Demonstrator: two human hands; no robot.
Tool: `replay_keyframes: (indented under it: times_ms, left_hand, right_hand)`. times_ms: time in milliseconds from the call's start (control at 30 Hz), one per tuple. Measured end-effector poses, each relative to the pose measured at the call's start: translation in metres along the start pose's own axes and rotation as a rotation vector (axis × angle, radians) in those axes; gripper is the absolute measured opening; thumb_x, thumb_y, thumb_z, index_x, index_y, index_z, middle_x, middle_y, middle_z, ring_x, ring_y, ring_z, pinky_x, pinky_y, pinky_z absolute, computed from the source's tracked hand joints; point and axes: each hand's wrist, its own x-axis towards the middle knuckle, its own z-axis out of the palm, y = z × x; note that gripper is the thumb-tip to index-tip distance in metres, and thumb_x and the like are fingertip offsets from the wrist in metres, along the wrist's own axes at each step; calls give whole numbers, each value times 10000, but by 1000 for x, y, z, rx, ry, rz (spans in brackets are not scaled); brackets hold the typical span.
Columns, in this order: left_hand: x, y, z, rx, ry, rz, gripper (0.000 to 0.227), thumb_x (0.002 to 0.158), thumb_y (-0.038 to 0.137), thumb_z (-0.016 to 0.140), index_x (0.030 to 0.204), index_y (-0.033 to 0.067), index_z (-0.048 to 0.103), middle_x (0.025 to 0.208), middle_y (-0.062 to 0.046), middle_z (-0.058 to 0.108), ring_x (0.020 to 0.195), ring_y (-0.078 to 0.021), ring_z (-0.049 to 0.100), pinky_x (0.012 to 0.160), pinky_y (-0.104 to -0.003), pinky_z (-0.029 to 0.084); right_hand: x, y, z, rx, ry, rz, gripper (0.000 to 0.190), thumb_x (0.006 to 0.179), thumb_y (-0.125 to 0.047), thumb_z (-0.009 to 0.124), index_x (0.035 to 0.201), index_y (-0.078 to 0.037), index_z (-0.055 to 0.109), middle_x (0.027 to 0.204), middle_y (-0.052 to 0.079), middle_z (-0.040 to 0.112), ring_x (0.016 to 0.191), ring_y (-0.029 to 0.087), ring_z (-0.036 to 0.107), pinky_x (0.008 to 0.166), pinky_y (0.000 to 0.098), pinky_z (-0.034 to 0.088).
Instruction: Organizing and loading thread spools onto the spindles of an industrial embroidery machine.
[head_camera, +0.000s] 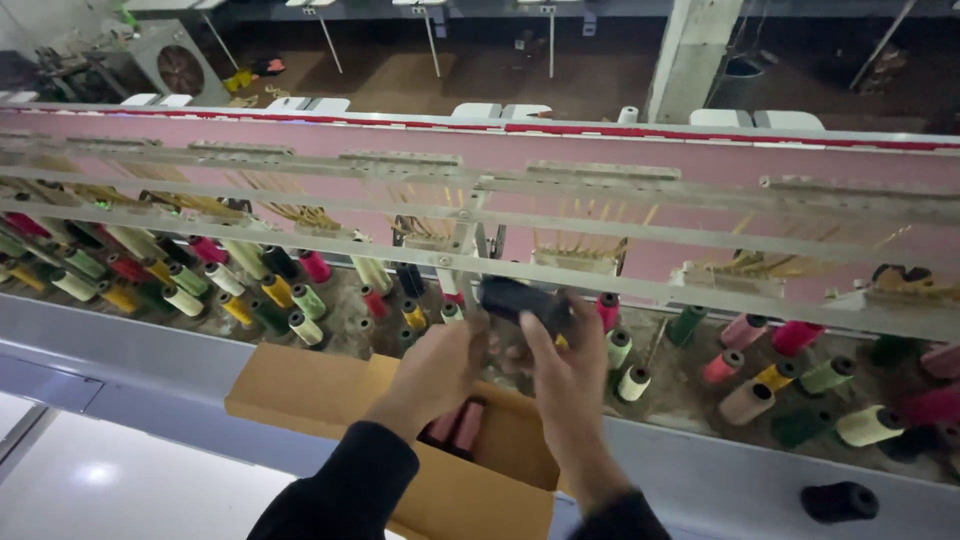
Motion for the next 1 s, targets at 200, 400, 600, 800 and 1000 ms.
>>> replay_keyframes:
  times_ms: [200, 400, 600, 800, 1000]
  left_hand:
    - [-32, 48, -24, 153, 3, -12, 271, 953, 167, 561, 1178, 118, 704, 1415, -200, 462, 1175, -546, 579, 956, -614, 553]
    - [-10, 17, 5, 113, -25, 25, 232, 1000, 272, 540, 1097, 200, 737, 1381, -127, 498, 1101, -512, 631, 910, -606, 565]
    - [-4, 14, 15, -494, 66, -10, 436, 1005, 346, 519, 1310, 86, 692, 1365, -71, 721, 1305, -192, 647, 1079, -329, 493]
    - [-4, 17, 11, -803, 6, -258, 454, 997, 415, 517, 1236, 98, 738, 871, -148, 831, 529, -90, 543, 480, -226, 358]
    - [37, -63, 18, -957, 212, -430, 307, 929, 155, 591, 1114, -19, 762, 968, -179, 803, 756, -251, 738, 667, -306, 529]
  right_hand:
    - [39, 17, 0, -776, -116, -103, 627, 816, -468, 835, 1344, -213, 610, 1176, 127, 726, 1179, 326, 685, 1004, 499, 539]
    - [44, 28, -22, -788, -183, 107, 629, 826, -658, 737, 1271, -218, 669, 1101, 65, 779, 1019, 245, 763, 823, 417, 607]
    - [-1, 40, -58, -682, -600, -554, 675, 738, 133, 408, 1306, -111, 680, 1594, 124, 465, 1489, 307, 426, 1183, 463, 357]
    - [26, 67, -82, -482, 49, -262, 459, 825, -298, 735, 1250, -148, 649, 1103, 46, 755, 972, 113, 701, 787, 276, 580]
    - [71, 84, -154, 442, 174, 496, 143, 939, -304, 556, 1002, -183, 599, 1010, 125, 688, 968, 328, 670, 767, 562, 542]
